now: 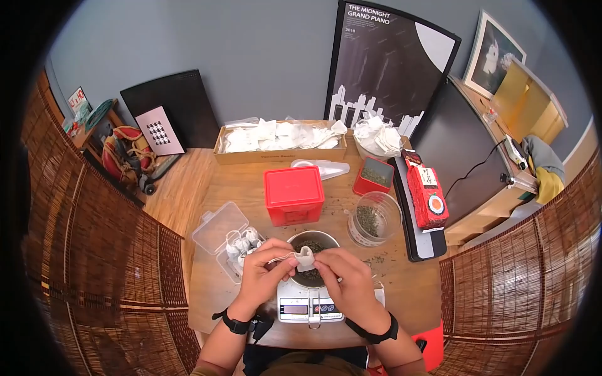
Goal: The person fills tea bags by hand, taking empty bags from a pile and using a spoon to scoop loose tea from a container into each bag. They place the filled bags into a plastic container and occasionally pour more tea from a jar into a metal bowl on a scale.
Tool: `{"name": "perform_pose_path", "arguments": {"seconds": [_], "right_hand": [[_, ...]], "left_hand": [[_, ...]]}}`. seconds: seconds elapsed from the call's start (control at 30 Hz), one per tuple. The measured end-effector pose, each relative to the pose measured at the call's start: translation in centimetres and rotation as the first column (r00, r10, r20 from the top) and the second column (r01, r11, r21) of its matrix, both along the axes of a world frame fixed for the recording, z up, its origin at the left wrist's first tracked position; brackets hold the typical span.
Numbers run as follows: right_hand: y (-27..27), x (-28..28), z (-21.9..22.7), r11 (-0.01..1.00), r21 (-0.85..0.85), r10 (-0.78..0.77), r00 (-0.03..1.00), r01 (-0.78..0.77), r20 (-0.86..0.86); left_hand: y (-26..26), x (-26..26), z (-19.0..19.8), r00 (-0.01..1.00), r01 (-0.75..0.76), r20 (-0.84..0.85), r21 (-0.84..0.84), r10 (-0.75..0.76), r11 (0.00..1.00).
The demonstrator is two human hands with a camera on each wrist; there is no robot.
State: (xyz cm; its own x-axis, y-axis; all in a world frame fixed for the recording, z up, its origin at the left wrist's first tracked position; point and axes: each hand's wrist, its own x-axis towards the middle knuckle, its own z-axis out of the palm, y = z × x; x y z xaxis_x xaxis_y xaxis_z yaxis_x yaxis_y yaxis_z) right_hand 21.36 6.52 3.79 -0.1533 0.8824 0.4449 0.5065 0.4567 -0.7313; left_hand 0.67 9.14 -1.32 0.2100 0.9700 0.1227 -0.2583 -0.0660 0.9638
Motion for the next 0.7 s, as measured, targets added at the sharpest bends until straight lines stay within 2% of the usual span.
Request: {"name": "perform_pose_path", "arguments": {"seconds": [0.1,0.2,0.37,0.57,0.7], "right_hand": [[-0.1,0.0,0.1,1.000,0.006,0.020,1.000,-0.020,-0.008],[-0.2,-0.2,-0.1,1.000,0.029,0.011,1.000,-0.010,-0.016],[-0.7,-0.6,0.0,0.995,-0.058,-0.076,0.997,0.077,0.016],[-1.0,-0.7,-0.8,0.995,-0.034,-0.089,0.995,0.091,0.040],[-0.9,-0.7,-1.9,0.998,0.024,-0.067,0.997,0.066,0.049]], "left_hand": [[0.0,0.0,-0.4,1.000,0.027,0.010,0.024,-0.027,0.999],[0.0,0.2,-0.3,0.999,-0.007,0.034,0.047,0.006,0.999],[0.0,0.1,-0.2,0.993,-0.036,0.110,0.020,0.033,0.999],[0.0,0.0,-0.2,0.994,-0.019,0.106,0.104,0.008,0.994],[0.0,0.3,-0.3,0.997,-0.026,0.070,0.100,0.019,0.995]]}}
